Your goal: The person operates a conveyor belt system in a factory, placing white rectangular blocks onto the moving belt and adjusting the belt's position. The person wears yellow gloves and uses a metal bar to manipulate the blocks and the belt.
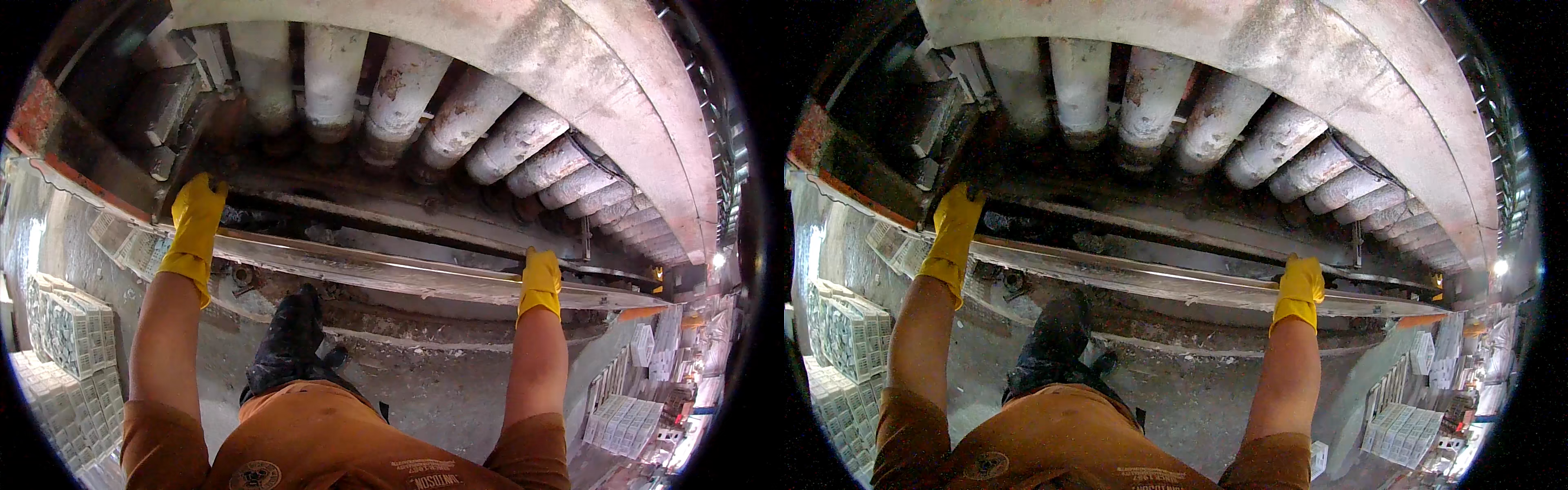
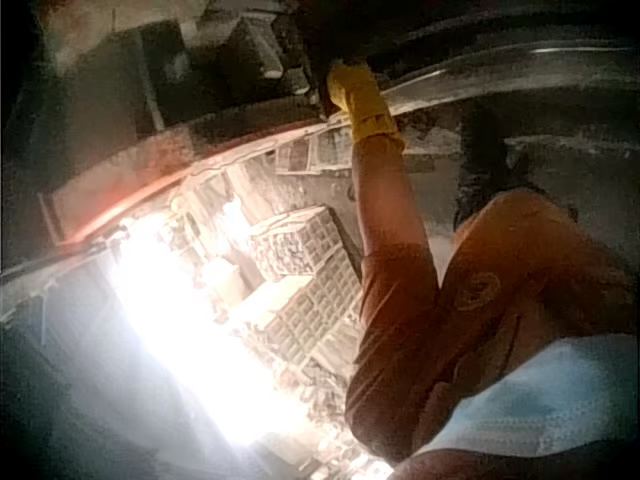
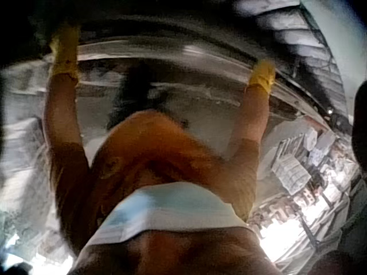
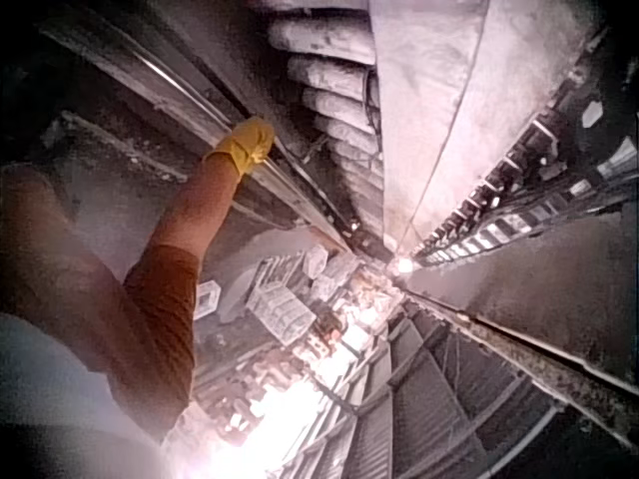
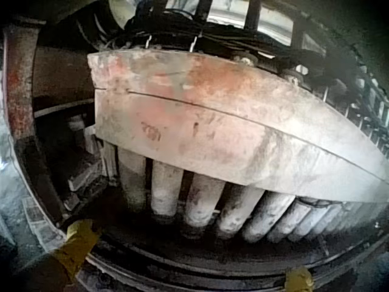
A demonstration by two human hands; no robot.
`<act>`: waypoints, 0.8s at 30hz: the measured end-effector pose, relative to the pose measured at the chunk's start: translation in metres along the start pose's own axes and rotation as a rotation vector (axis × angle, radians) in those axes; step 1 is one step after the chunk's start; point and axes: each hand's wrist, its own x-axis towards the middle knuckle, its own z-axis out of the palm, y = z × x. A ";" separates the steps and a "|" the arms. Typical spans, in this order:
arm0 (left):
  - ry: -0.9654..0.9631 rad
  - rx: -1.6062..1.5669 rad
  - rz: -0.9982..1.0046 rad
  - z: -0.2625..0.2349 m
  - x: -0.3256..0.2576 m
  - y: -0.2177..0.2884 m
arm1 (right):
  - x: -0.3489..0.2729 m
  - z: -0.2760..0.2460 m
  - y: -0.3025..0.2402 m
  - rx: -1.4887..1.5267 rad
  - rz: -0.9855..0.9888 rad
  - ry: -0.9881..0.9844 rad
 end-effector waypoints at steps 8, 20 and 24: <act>-0.008 -0.001 -0.010 -0.002 -0.010 -0.002 | -0.004 0.005 0.010 0.006 -0.014 0.010; -0.054 -0.008 -0.024 -0.001 -0.040 -0.026 | -0.027 0.011 0.044 0.011 -0.009 -0.009; -0.091 -0.022 -0.041 -0.001 -0.046 -0.035 | -0.035 0.016 0.061 0.062 -0.071 -0.012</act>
